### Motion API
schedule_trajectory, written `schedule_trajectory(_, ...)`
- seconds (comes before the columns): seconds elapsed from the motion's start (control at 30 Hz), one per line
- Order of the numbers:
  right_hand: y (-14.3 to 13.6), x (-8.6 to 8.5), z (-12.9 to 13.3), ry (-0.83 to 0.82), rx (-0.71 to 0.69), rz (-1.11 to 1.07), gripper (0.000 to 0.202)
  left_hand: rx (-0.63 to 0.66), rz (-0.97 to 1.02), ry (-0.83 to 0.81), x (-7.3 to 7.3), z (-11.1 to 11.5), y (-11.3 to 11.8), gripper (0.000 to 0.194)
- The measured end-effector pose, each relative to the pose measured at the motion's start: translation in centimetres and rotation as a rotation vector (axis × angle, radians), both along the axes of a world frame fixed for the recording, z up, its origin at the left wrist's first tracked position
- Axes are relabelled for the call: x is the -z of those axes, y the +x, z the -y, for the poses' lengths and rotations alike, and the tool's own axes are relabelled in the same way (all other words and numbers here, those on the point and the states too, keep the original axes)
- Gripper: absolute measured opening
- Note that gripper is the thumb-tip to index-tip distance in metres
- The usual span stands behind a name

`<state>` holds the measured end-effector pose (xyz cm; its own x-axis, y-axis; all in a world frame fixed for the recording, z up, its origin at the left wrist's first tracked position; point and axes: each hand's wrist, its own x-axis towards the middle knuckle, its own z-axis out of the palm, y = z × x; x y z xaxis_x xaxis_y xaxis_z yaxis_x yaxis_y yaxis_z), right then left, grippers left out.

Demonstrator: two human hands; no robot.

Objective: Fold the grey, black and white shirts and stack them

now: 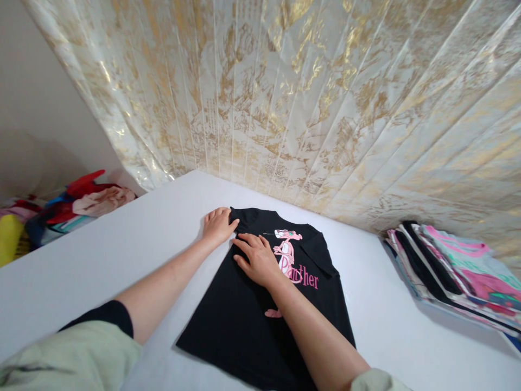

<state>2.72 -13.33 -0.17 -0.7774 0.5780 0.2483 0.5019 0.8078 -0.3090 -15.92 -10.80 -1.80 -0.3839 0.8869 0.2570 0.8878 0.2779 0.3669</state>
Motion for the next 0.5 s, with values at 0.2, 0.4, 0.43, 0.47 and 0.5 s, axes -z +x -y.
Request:
schedule_trajectory(0.2, 0.1, -0.4, 0.1, -0.028, -0.014, 0.021, 0.043, 0.078, 0.143, -0.060, -1.1, -1.6, -0.4, 0.021)
schedule_trajectory(0.4, 0.0, 0.2, -0.6, -0.014, 0.172, -0.088, 0.043, 0.104, 0.255, -0.055, -1.4, -2.1, 0.1, 0.015)
schedule_trajectory(0.43, -0.1, 0.4, -0.8, 0.001, 0.220, -0.084, 0.044, 0.113, 0.276, -0.045, -1.4, -2.0, 0.3, 0.018)
schedule_trajectory(0.47, -0.2, 0.7, -0.9, 0.016, 0.250, -0.065, 0.045, 0.121, 0.296, -0.034, -1.3, -1.9, 0.4, 0.020)
schedule_trajectory(0.5, -0.3, 0.9, -1.0, 0.028, 0.265, -0.038, 0.047, 0.128, 0.314, -0.025, -1.3, -1.8, 0.5, 0.023)
